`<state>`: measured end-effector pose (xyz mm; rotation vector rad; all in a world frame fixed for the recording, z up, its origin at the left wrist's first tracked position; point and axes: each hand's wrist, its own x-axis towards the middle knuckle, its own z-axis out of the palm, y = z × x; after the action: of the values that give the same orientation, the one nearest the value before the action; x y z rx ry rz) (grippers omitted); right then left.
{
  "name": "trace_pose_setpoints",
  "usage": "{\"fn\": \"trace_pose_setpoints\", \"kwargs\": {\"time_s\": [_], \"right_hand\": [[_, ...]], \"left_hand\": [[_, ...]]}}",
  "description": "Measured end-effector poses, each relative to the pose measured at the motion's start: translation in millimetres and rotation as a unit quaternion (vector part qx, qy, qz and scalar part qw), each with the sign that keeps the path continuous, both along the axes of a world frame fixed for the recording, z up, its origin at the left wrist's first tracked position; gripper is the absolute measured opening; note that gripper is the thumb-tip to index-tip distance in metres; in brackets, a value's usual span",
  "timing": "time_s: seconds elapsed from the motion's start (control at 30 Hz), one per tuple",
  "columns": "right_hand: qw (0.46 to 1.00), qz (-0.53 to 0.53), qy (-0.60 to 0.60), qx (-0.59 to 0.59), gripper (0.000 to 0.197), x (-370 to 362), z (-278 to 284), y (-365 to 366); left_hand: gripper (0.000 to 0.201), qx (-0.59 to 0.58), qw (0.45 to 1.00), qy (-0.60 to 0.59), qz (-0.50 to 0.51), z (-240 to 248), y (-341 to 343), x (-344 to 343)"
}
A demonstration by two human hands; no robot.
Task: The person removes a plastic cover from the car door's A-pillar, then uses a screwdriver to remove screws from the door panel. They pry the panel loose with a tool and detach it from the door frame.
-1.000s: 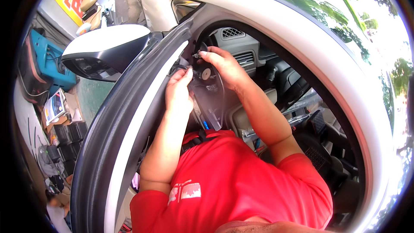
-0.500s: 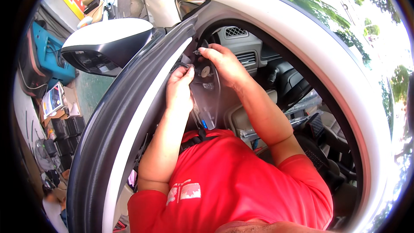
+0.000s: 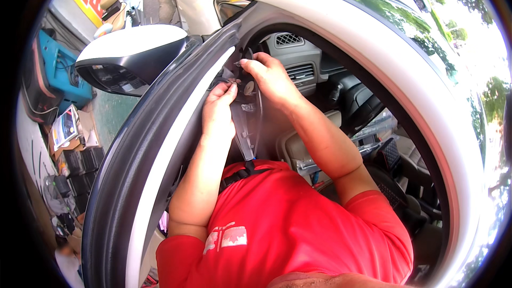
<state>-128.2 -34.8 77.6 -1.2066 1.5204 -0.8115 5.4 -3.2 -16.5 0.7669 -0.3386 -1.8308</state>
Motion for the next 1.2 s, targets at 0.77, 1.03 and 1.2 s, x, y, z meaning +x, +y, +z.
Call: {"fn": "trace_pose_setpoints", "kwargs": {"time_s": [0.77,1.03,1.2], "right_hand": [[0.802,0.235,-0.548,0.027,0.066,-53.8,-34.0,14.7],[0.834,0.251,-0.492,0.007,0.066,-47.3,-25.7,14.2],[0.724,0.297,-0.622,0.026,0.067,-51.1,-36.8,11.3]], "left_hand": [[0.030,0.013,0.996,0.068,-0.049,9.7,10.4,15.2],[0.025,0.002,0.997,0.063,-0.040,6.4,8.8,15.3],[0.018,0.030,0.998,0.046,-0.037,6.7,3.7,9.2]]}}
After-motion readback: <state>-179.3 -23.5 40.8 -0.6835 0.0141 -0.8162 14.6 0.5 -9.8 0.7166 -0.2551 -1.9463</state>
